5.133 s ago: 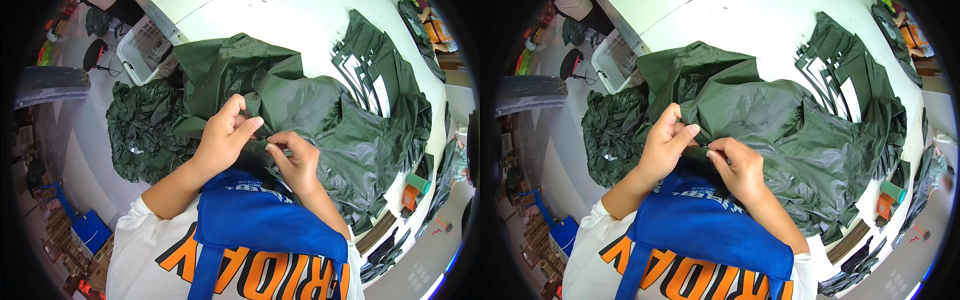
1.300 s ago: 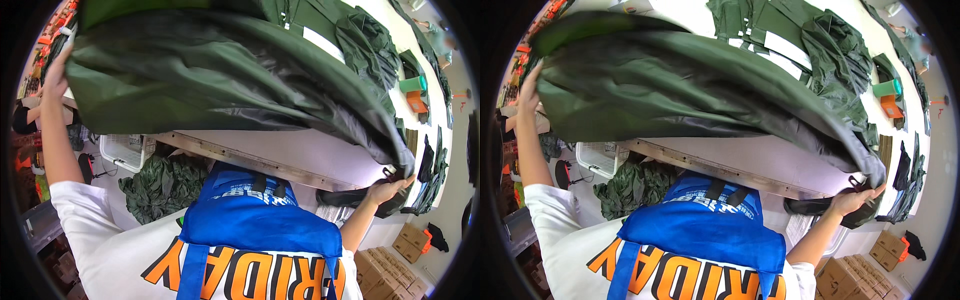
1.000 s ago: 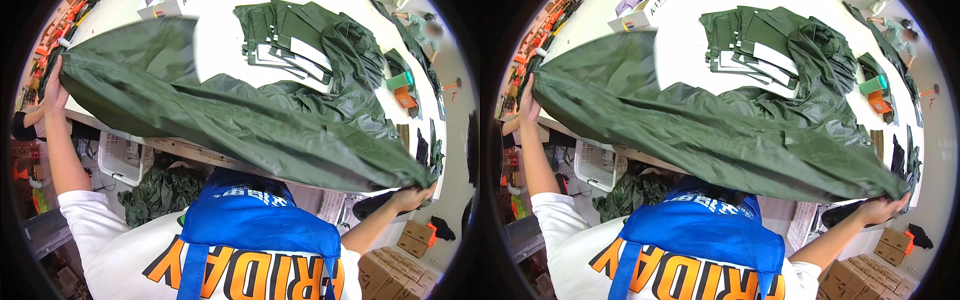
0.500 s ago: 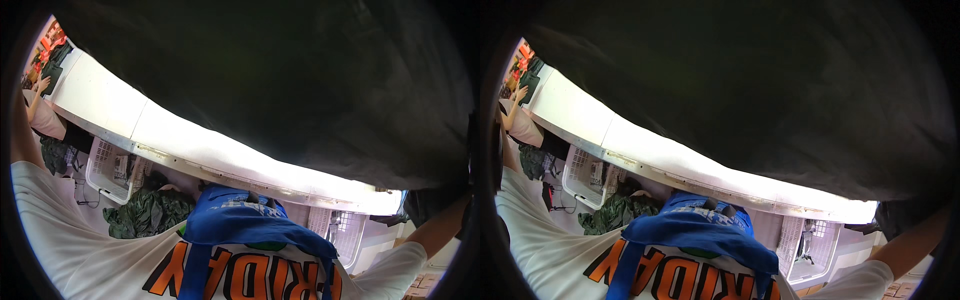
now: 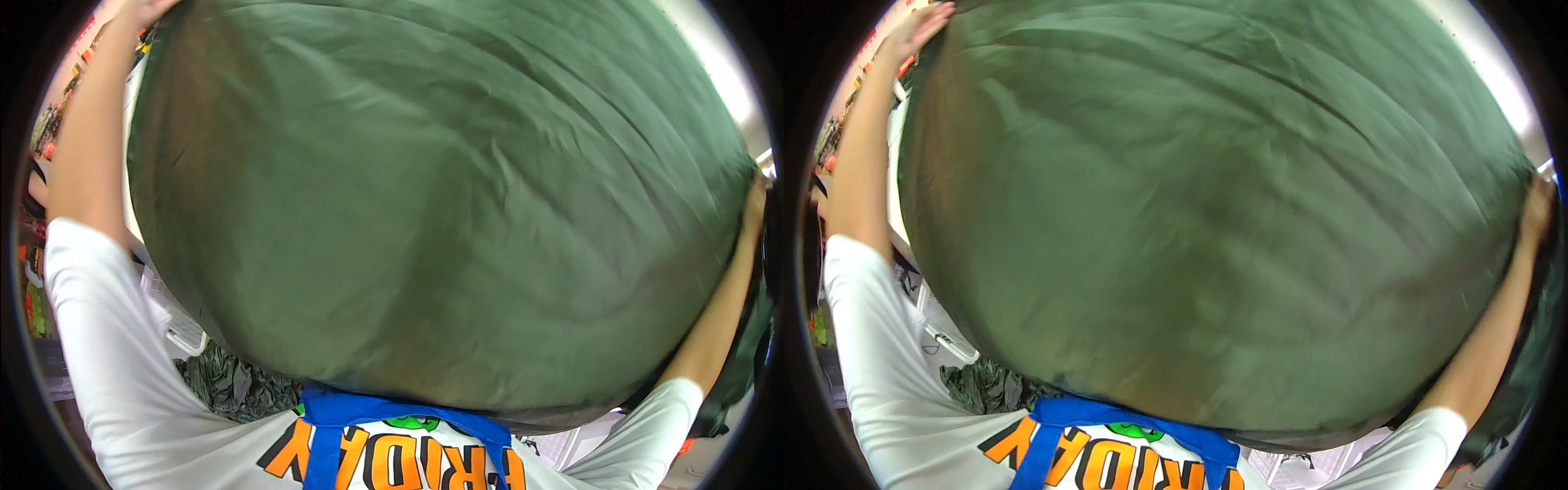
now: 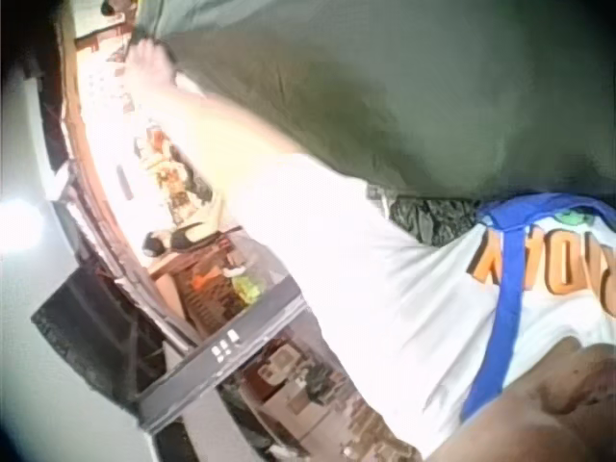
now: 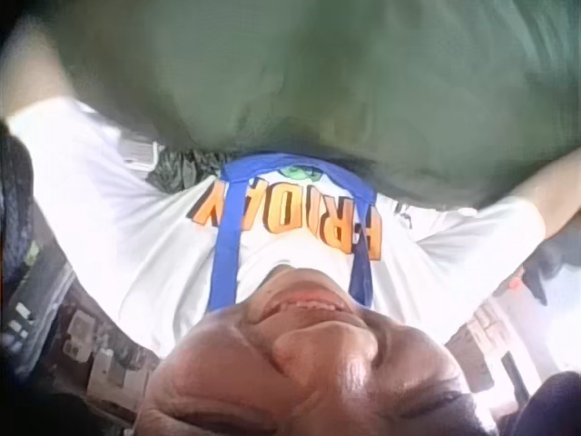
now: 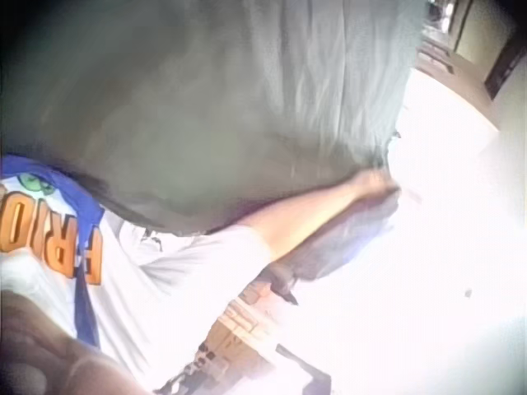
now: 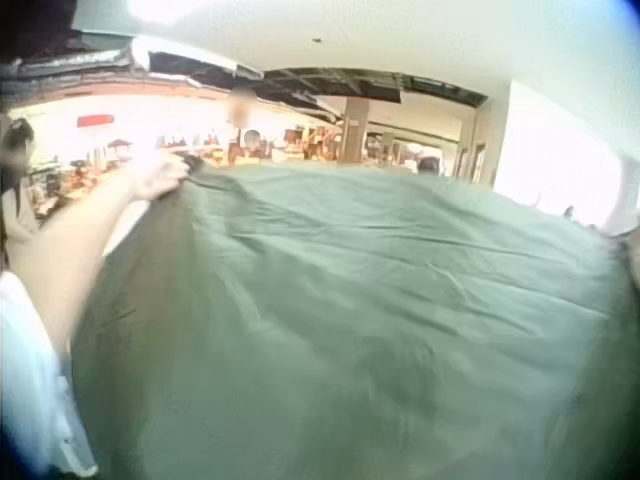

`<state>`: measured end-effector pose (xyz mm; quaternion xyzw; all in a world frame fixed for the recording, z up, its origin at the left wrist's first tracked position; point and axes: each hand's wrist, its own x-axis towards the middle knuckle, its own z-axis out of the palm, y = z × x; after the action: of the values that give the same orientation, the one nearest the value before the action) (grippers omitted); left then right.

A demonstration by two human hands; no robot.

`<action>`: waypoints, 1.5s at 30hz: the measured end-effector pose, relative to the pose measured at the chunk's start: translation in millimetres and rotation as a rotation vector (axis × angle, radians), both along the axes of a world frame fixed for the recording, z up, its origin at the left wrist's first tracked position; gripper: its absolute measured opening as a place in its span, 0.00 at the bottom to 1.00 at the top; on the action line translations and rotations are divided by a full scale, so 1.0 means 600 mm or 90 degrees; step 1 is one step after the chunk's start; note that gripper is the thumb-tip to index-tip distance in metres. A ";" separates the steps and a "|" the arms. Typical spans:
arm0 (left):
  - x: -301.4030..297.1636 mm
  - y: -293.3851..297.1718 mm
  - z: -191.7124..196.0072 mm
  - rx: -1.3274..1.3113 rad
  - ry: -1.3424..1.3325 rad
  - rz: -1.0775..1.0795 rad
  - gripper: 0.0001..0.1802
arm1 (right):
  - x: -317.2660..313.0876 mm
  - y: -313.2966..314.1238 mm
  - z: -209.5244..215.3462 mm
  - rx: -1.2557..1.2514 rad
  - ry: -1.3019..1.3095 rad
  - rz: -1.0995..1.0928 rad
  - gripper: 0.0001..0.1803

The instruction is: The person folds a green jacket on a table, smoothing the fabric and aligning edges. They use scissors to snip a small tag or thread, then fold the jacket into a compact rectangle and place it on a stack of similar folded items.

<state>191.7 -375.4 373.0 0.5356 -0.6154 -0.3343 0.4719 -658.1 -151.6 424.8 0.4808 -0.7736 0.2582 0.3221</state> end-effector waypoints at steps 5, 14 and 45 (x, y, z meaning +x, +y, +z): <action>-0.054 -0.223 -0.378 -0.013 -0.182 0.154 0.33 | 0.114 -0.173 -0.347 0.449 -0.377 0.080 0.22; 0.154 0.191 -0.657 0.477 -0.144 0.178 0.47 | 0.089 0.363 -0.673 0.234 -0.404 -0.045 0.23; 0.093 0.149 -0.374 0.305 -0.101 -0.164 0.28 | -0.009 0.489 -0.450 0.418 -0.404 0.008 0.26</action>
<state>247.7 -285.9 148.7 0.5736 -0.6170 -0.4843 0.2360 -663.3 141.8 155.0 0.4595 -0.8718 0.1355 -0.1019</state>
